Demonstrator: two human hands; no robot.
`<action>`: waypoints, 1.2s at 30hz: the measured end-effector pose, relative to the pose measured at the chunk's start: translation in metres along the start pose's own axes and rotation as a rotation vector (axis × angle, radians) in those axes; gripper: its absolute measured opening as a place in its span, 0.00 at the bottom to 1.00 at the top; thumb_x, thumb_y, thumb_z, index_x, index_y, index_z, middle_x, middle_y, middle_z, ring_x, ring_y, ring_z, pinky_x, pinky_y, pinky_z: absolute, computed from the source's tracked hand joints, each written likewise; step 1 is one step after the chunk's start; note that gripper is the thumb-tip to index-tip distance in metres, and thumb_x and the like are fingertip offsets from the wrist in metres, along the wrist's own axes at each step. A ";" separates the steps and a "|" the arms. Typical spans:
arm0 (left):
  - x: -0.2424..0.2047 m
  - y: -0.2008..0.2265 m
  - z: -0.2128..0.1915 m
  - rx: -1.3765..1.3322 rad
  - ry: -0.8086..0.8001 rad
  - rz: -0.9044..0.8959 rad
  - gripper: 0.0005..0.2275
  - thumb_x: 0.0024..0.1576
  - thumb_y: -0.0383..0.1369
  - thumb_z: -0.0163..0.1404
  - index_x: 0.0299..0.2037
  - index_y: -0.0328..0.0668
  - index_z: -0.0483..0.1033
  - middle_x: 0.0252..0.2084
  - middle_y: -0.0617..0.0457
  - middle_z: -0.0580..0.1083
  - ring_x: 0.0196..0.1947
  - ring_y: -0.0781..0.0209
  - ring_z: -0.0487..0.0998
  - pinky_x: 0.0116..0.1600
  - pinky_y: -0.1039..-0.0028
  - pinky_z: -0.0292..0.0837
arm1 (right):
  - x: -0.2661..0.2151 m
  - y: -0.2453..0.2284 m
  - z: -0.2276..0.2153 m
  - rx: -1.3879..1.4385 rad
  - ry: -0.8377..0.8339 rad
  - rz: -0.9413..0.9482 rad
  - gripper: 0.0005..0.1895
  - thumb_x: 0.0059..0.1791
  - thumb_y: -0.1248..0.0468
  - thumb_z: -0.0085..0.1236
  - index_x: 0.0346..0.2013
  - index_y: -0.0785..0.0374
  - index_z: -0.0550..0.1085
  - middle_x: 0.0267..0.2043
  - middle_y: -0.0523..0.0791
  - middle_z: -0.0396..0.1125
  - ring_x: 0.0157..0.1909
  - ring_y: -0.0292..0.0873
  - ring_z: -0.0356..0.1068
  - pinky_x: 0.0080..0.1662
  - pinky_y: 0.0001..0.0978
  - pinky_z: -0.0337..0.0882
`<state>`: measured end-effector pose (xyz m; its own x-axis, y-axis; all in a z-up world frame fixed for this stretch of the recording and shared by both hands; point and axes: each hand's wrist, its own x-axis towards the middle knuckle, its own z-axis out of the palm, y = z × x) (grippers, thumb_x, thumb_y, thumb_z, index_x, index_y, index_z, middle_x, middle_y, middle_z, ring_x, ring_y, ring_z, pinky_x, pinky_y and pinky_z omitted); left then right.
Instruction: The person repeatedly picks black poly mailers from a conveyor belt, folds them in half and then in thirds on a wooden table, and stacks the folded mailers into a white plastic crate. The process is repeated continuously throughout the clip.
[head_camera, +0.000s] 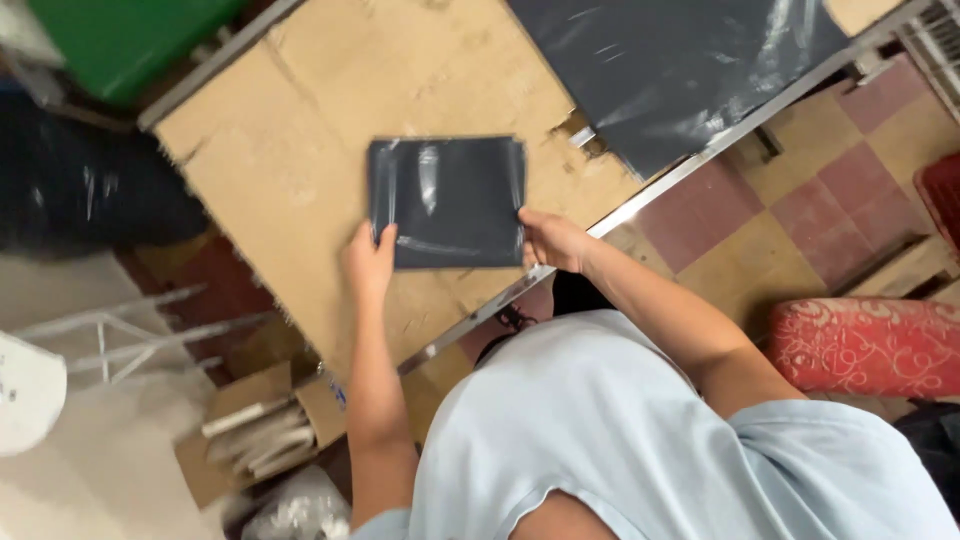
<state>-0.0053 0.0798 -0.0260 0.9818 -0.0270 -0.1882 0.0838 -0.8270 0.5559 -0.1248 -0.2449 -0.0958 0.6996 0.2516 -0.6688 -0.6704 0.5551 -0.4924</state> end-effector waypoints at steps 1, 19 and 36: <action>-0.002 -0.010 0.003 0.001 -0.007 0.024 0.15 0.59 0.49 0.55 0.31 0.49 0.72 0.21 0.51 0.73 0.26 0.52 0.77 0.30 0.67 0.68 | -0.022 -0.023 0.000 0.011 0.010 -0.020 0.21 0.57 0.46 0.42 0.55 0.56 0.68 0.43 0.44 0.73 0.39 0.43 0.78 0.39 0.34 0.80; 0.022 0.381 0.172 0.450 -0.211 0.986 0.38 0.48 0.52 0.62 0.67 0.44 0.62 0.72 0.51 0.57 0.75 0.45 0.48 0.68 0.37 0.51 | -0.030 -0.452 -0.328 -0.976 0.793 -0.798 0.31 0.49 0.62 0.63 0.60 0.67 0.58 0.51 0.52 0.65 0.50 0.48 0.69 0.51 0.42 0.68; -0.084 0.476 0.013 -0.189 -0.674 0.818 0.06 0.49 0.33 0.46 0.33 0.51 0.77 0.29 0.59 0.77 0.29 0.60 0.78 0.33 0.69 0.67 | -0.255 -0.394 -0.312 -0.296 0.051 -0.672 0.20 0.45 0.53 0.64 0.44 0.64 0.74 0.48 0.44 0.71 0.43 0.35 0.71 0.42 0.20 0.69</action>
<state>-0.0502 -0.3189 0.2443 0.4606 -0.8842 -0.0780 -0.4737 -0.3191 0.8208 -0.1162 -0.7755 0.0947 0.9755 -0.1084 -0.1913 -0.1448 0.3379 -0.9300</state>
